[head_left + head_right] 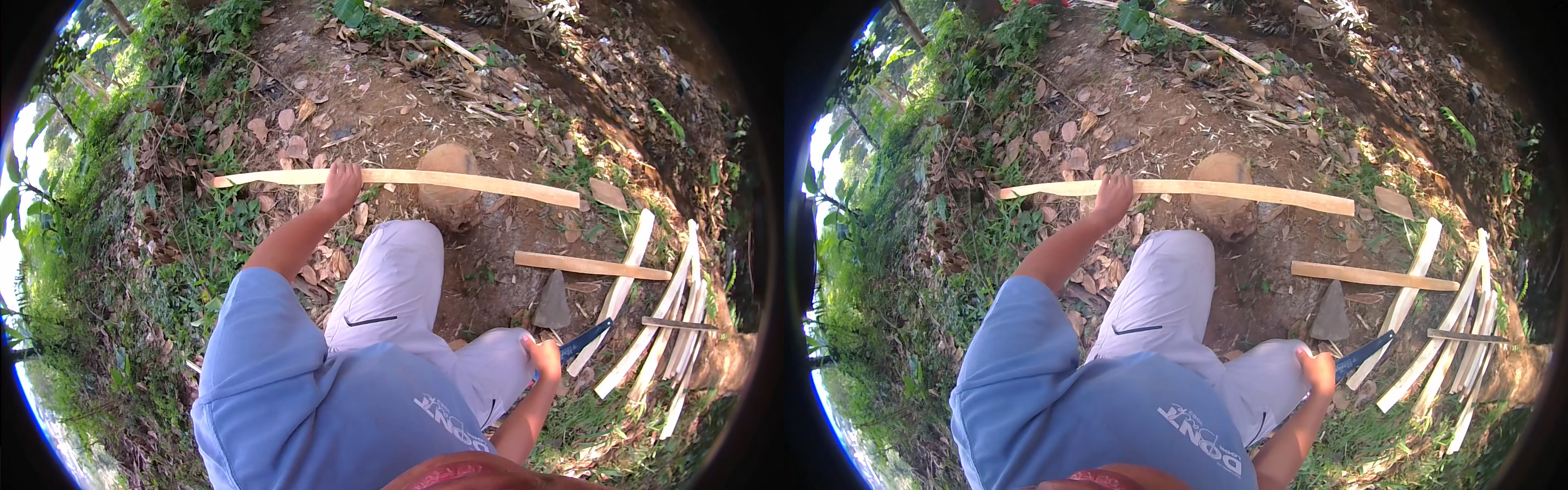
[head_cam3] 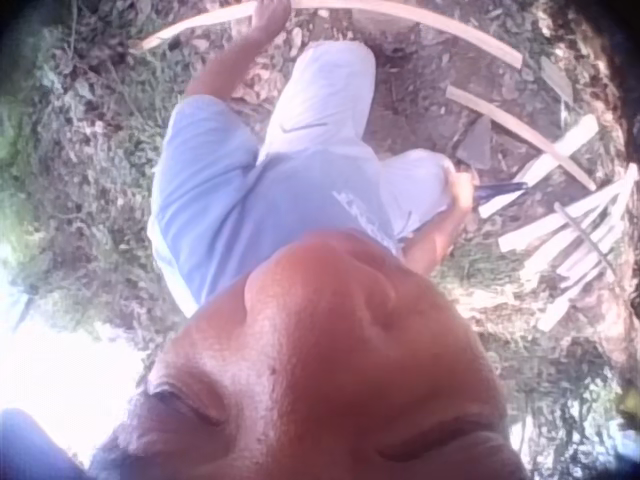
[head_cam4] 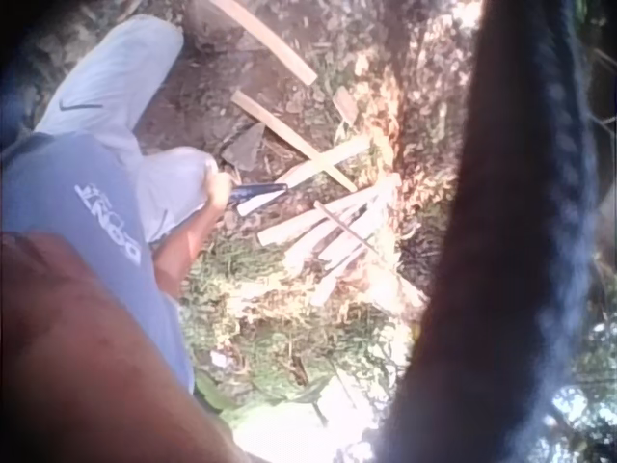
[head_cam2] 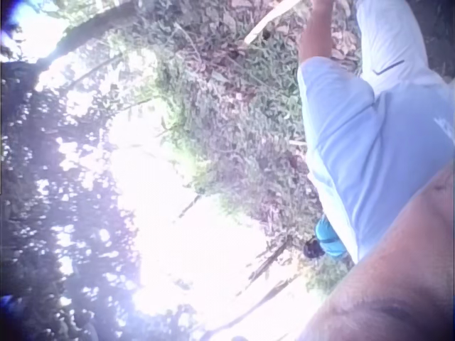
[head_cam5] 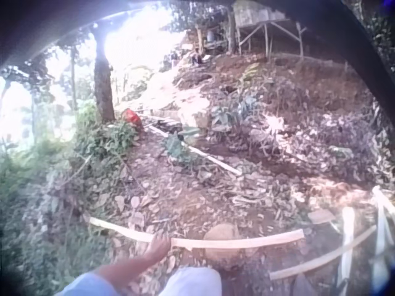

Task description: The person sits on the ground in a wooded area and uses a hand saw to cut a long piece of wood into smaller sections. They hold the wood steady with one hand and saw with the other, placing the cut pieces on the ground nearby.

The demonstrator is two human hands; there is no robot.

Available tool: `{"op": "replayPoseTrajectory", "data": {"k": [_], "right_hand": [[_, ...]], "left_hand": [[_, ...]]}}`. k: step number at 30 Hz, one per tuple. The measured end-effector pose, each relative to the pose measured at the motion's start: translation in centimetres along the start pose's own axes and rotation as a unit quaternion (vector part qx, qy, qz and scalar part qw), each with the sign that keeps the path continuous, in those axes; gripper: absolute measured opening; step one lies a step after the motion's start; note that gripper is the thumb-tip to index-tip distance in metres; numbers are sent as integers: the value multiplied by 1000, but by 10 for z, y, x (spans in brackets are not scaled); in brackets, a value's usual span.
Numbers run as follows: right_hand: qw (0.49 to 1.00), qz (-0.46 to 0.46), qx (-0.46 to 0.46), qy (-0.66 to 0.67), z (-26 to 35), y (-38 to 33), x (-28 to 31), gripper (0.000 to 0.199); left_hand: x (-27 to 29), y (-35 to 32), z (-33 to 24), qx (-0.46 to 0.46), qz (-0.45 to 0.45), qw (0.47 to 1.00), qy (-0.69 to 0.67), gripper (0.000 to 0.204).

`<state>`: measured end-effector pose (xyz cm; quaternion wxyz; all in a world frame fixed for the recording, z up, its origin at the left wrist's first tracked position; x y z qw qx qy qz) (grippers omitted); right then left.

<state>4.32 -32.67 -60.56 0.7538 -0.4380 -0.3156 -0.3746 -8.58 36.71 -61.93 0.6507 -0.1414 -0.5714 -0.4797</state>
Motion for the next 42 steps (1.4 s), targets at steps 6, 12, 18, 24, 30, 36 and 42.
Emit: {"op": "replayPoseTrajectory", "data": {"k": [6,12,18,24,30,36,42], "right_hand": [[999,-14,12,-43,10,4,5,67],[997,75,33,4,54,-12,8,70],[814,-82,239,523,174,-69,52,105],[585,-190,226,755,235,-73,97,81],[683,-251,230,646,253,-79,84,52],[680,-274,133,668,235,-69,67,41],[689,-318,101,643,240,-75,59,40]], "left_hand": [[90,50,-35,-24,97,994,-45,37],[201,41,-90,-96,100,983,-119,29],[277,-12,-144,-193,160,947,-199,29],[277,-40,-164,-267,284,896,-214,22],[265,-3,-135,-229,432,830,-266,40],[222,-8,-75,-193,421,745,-480,70],[161,-32,8,-93,324,883,-328,102]]}}
Point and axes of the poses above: each hand's wrist, its own y-axis towards the middle knuckle, its own x-axis out of the back of the hand, z = x × y, the point moved 5 cm from there along y, towards the middle knuckle, and after that the axes turned 13 degrees about x, right-handed, at the moved point
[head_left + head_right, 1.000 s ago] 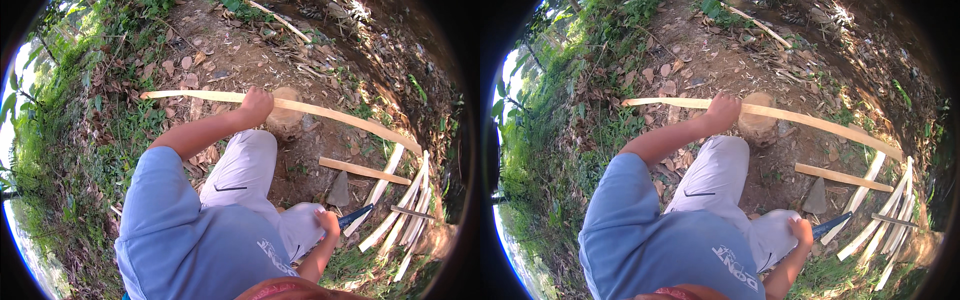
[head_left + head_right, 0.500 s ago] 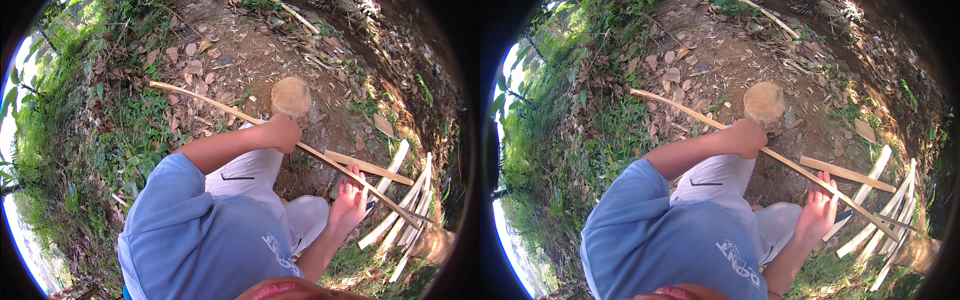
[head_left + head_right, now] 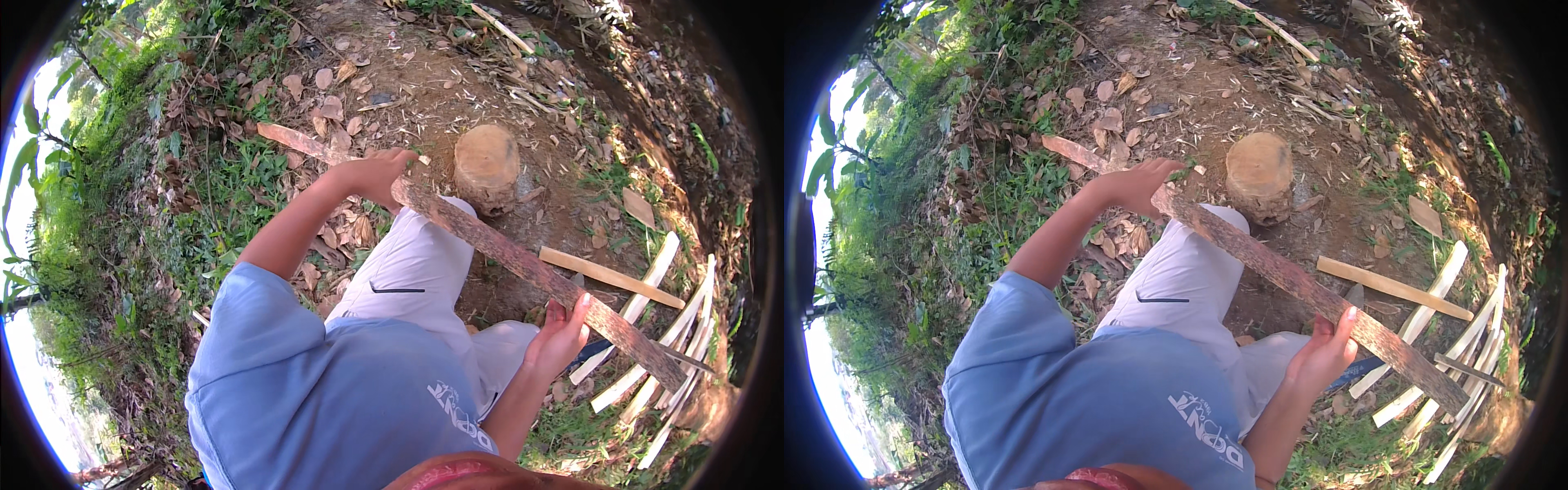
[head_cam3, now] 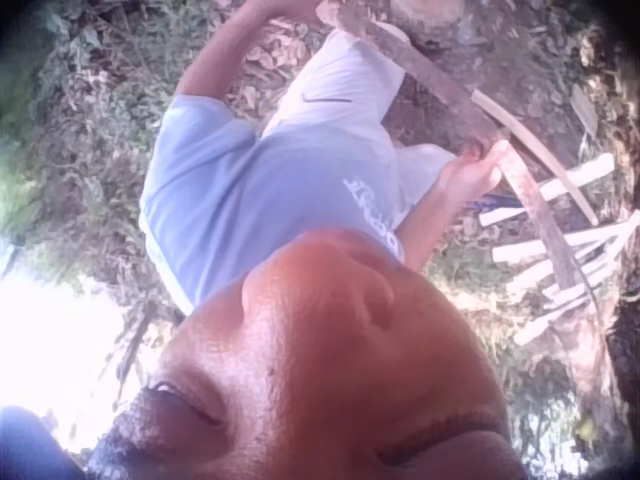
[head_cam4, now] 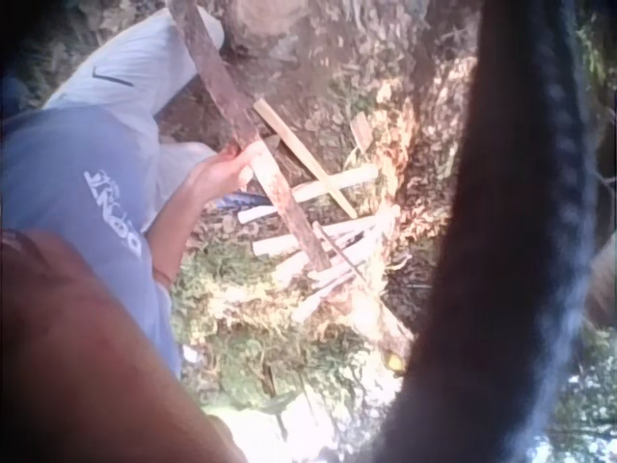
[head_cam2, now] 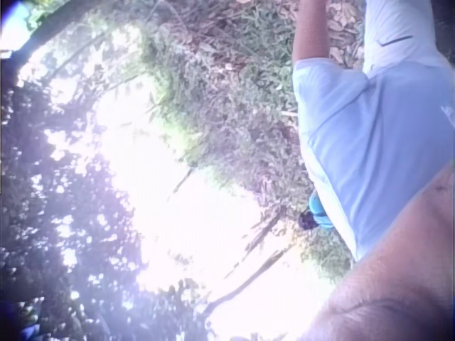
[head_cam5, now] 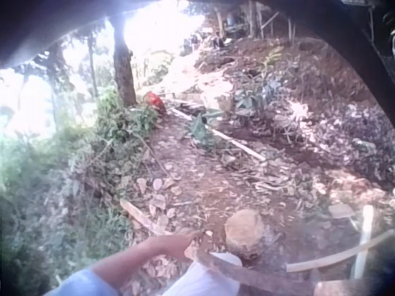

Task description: The person sits on the ground in a wooded area and uses a hand saw to cut a long piece of wood into smaller sections. They hold the wood steady with one hand and saw with the other, placing the cut pieces on the ground nearby.

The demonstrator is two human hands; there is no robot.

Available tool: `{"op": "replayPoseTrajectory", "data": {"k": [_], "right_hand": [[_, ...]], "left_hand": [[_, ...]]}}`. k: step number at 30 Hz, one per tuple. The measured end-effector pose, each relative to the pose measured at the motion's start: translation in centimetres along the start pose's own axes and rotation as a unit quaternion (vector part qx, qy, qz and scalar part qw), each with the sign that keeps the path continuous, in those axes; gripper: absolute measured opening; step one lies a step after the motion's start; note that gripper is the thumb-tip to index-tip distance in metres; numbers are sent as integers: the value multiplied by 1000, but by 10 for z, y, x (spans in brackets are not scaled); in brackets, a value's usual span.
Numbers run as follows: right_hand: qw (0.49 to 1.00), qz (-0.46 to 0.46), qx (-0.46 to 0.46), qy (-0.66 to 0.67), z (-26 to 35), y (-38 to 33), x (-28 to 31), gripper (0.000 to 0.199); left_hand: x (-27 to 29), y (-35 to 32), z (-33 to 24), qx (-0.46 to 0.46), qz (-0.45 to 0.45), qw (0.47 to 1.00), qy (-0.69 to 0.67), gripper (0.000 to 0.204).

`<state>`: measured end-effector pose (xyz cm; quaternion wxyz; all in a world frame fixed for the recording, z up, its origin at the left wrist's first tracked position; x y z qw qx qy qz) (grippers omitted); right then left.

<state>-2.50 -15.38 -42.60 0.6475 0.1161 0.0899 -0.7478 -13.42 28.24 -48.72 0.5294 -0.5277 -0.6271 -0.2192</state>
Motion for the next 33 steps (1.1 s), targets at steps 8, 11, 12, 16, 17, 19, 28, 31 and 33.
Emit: {"op": "replayPoseTrajectory", "data": {"k": [8,11,12,16,17,19,28,31,33], "right_hand": [[999,7,31,18,-7,-11,6,36],[998,18,23,59,-11,-12,19,40],[996,17,20,80,-14,-10,30,43],[989,-81,62,104,5,1,83,53],[987,-89,63,117,9,7,100,54],[983,-102,65,140,18,21,136,56],[984,-122,71,109,43,31,159,40],[987,-135,10,82,13,41,127,37],[990,-78,-30,116,-13,44,100,32]], "left_hand": [[-60,-9,109,58,-199,968,142,66],[-67,1,110,44,-146,965,215,57],[-65,7,104,40,-121,962,243,55],[-39,-6,49,-31,-120,960,251,51],[-35,-7,27,-35,-103,962,249,51],[-23,-7,-10,-50,-91,966,235,52],[38,47,-86,-130,-261,934,206,73],[26,74,-51,66,-217,945,234,109],[1,78,-38,63,-166,962,210,114]]}}
Point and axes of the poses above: each hand's wrist, its own y-axis towards the middle knuckle, its own x-axis out of the back of the hand, z = x × y, the point moved 5 cm from there along y, towards the middle knuckle, and after that the axes turned 13 degrees about x, right-handed, at the moved point
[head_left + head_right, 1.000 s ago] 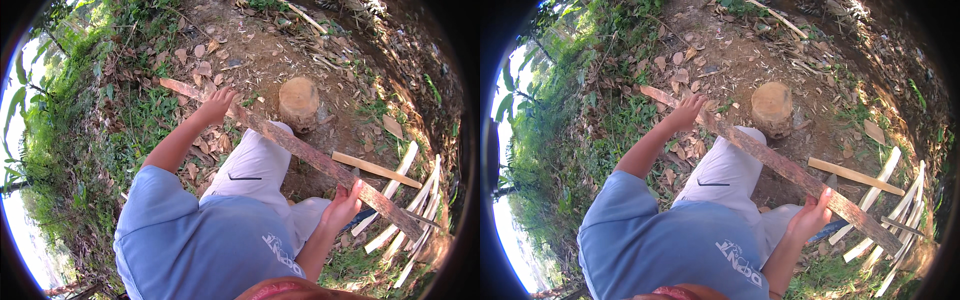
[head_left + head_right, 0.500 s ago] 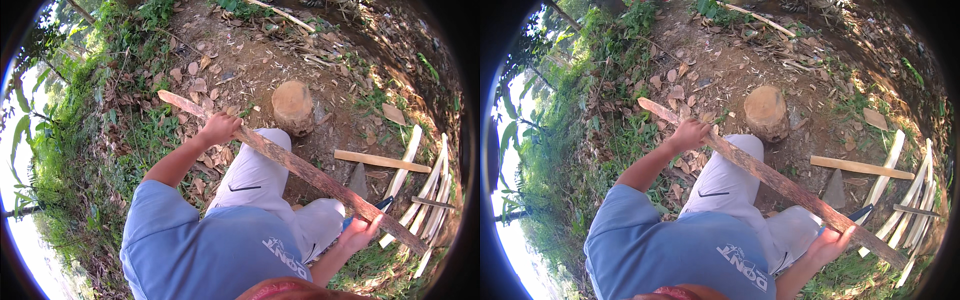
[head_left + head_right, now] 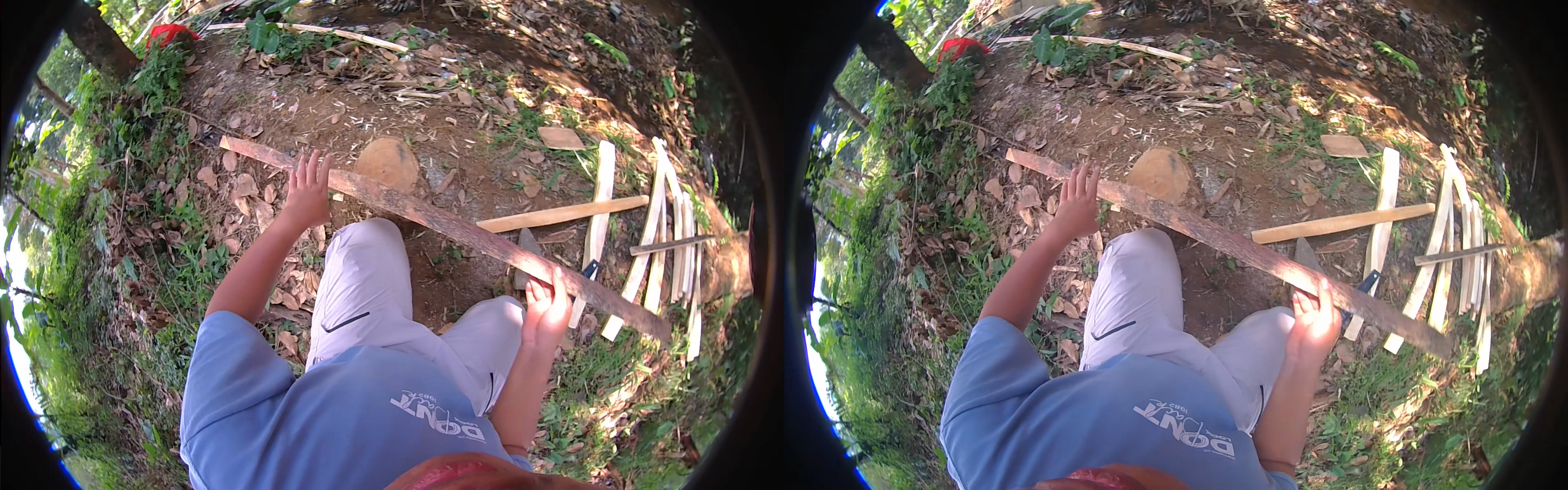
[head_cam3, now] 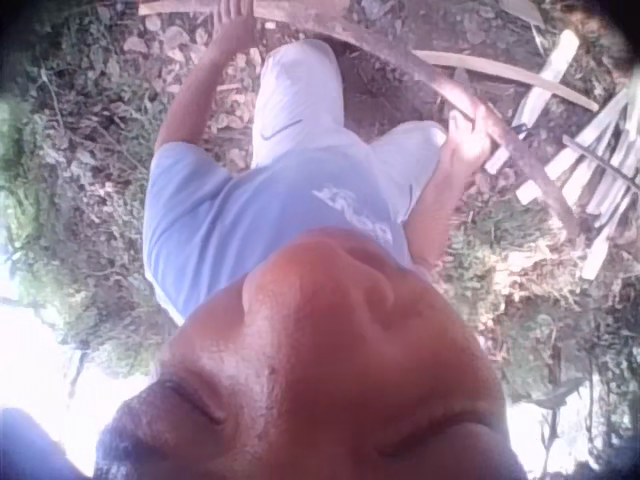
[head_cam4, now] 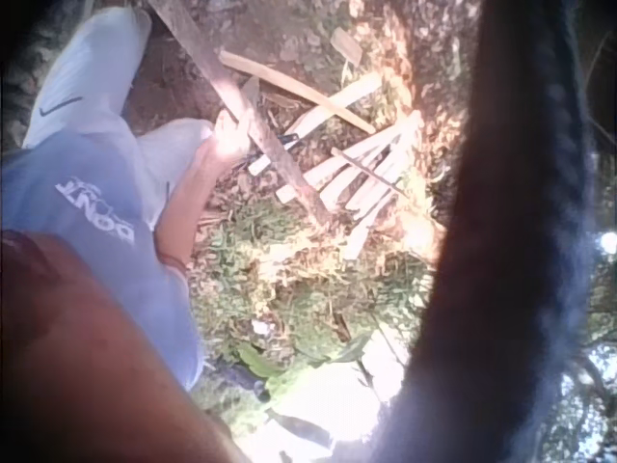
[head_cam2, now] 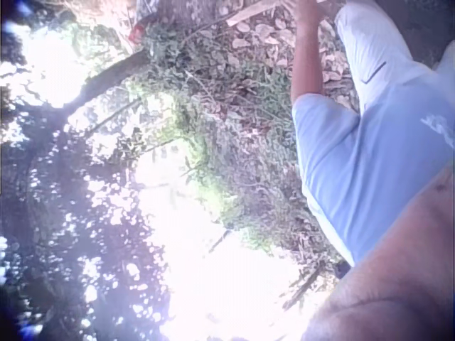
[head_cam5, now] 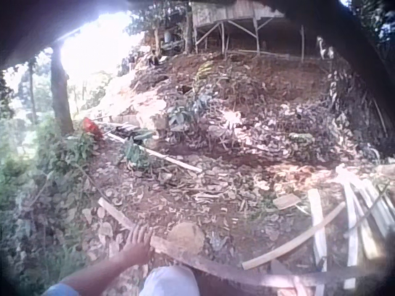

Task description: The person sits on the ground in a wooded area and uses a hand saw to cut a long piece of wood into smaller sections. They hold the wood steady with one hand and saw with the other, placing the cut pieces on the ground nearby.

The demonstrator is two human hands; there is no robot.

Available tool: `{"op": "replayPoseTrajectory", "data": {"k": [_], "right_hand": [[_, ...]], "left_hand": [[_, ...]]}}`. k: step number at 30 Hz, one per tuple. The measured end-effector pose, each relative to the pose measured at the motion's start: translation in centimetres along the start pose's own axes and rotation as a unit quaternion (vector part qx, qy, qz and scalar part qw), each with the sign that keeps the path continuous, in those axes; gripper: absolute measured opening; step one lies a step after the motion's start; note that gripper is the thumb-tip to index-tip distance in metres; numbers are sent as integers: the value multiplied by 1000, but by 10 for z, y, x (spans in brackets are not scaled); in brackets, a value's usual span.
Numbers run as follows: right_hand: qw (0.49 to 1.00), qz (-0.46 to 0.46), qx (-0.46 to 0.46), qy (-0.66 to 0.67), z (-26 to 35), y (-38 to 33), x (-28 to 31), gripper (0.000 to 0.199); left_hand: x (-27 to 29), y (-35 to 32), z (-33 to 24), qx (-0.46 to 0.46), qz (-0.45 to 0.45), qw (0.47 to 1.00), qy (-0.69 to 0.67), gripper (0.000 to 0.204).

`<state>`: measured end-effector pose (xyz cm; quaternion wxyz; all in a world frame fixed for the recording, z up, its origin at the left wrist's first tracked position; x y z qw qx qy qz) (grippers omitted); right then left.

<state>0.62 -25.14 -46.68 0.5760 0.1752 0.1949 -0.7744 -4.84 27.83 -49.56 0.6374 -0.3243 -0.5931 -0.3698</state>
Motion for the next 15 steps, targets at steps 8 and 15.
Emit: {"op": "replayPoseTrajectory", "data": {"k": [8,15], "right_hand": [[998,43,-36,-3,-10,56,-64,36],[990,23,-128,52,-72,155,-29,47]], "left_hand": [[-32,-58,-10,20,104,983,-150,113],[-50,-67,19,46,122,978,-162,114]]}}
Point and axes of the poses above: each hand's wrist, its own y-axis towards the middle knuckle, its own x-axis out of the back of the hand, z = x × y, the point moved 5 cm from there along y, towards the middle knuckle, and after that the axes turned 13 degrees about x, right-handed, at the moved point
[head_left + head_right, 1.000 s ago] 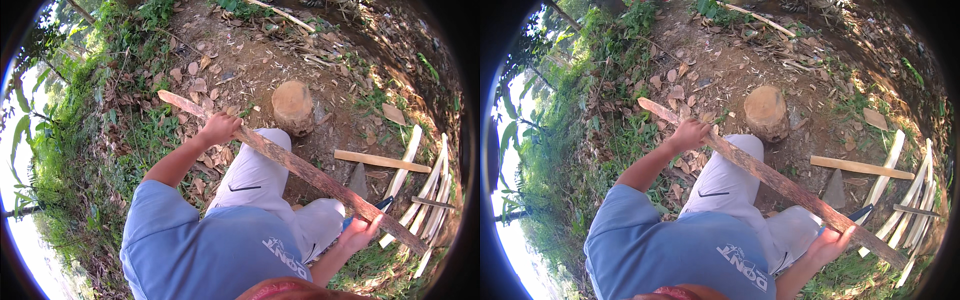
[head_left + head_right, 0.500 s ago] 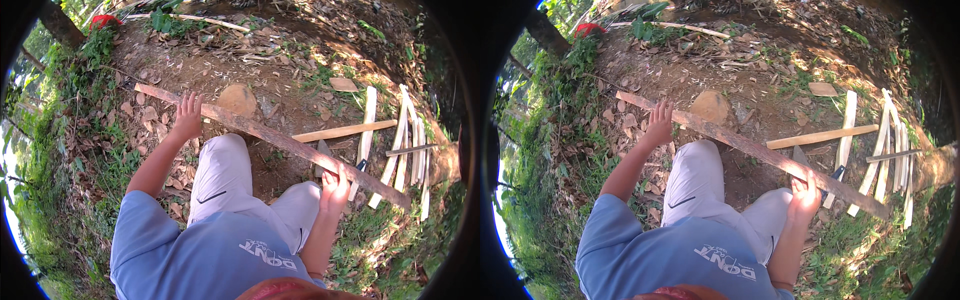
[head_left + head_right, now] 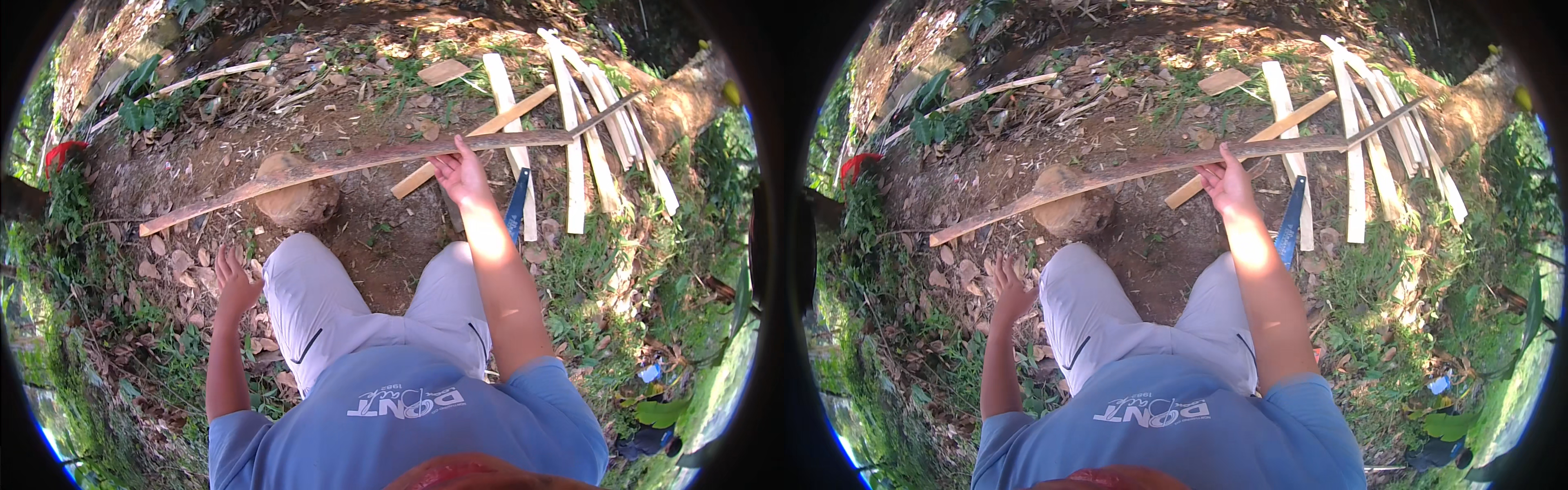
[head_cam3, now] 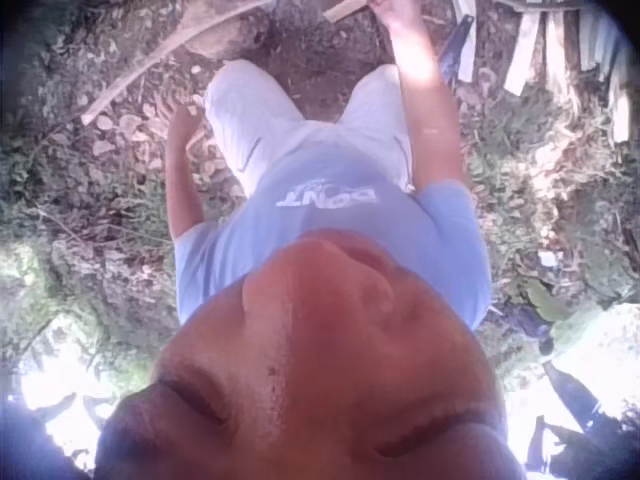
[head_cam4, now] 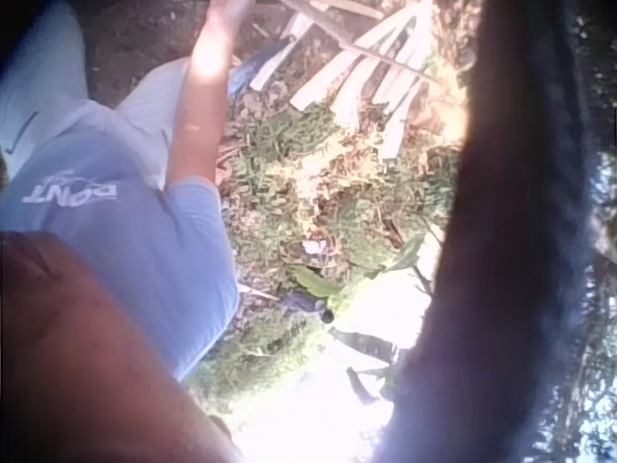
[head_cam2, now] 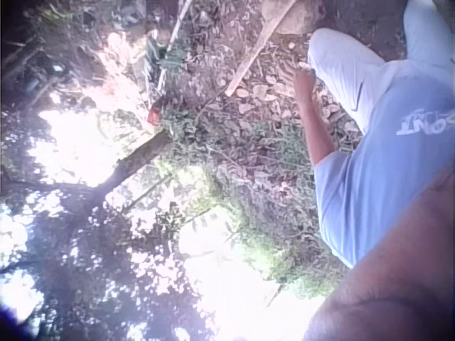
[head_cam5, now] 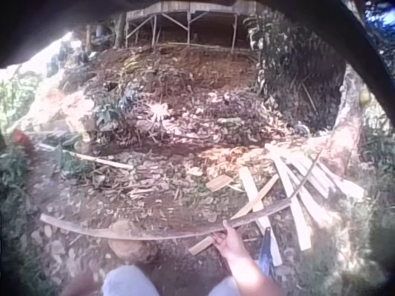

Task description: The person sits on the ground in a wooded area and uses a hand saw to cut a long piece of wood into smaller sections. They hold the wood steady with one hand and saw with the other, placing the cut pieces on the ground nearby.

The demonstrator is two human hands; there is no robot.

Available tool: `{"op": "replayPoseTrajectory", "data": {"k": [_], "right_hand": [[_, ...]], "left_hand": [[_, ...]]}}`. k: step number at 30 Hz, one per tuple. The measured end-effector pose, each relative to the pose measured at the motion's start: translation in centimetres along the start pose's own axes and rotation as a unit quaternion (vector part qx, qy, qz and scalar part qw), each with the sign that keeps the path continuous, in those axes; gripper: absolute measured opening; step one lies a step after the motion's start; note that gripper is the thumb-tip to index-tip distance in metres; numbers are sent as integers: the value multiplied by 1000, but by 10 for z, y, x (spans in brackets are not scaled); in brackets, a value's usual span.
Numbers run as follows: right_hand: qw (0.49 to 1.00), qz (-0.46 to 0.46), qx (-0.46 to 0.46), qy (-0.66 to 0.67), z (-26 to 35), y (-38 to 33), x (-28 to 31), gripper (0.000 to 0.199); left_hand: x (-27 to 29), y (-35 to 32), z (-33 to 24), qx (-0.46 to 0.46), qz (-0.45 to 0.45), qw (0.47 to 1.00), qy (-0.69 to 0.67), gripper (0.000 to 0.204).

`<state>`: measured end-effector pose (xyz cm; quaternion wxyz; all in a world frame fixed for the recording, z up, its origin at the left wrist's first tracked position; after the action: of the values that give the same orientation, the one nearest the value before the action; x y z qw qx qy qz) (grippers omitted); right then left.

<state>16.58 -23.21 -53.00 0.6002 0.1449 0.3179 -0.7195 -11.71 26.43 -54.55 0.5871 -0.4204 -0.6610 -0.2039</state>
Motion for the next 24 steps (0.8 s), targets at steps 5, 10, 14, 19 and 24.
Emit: {"op": "replayPoseTrajectory", "data": {"k": [5,10,14,19,24], "right_hand": [[996,74,7,41,-10,-41,7,59],[952,8,181,-248,-1,-106,118,44],[745,-119,259,-603,8,-163,257,34],[699,-136,142,-687,-42,-239,387,29],[687,-107,37,-718,-88,-280,461,25]], "left_hand": [[-21,-4,19,23,57,996,-64,105],[-6,-11,-25,10,101,980,-171,87],[10,-5,-61,-43,69,960,-268,80],[36,24,-167,-247,-74,938,-231,79],[13,105,-233,-404,-169,895,-85,68]]}}
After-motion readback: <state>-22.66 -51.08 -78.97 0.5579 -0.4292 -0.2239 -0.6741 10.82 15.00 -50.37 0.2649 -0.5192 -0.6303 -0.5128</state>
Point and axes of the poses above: each hand's wrist, its own y-axis towards the middle knuckle, its own x-axis out of the back of the hand, z = x × y, the point moved 5 cm from there along y, towards the middle knuckle, and after that the axes turned 13 degrees about x, right-handed, at the moved point
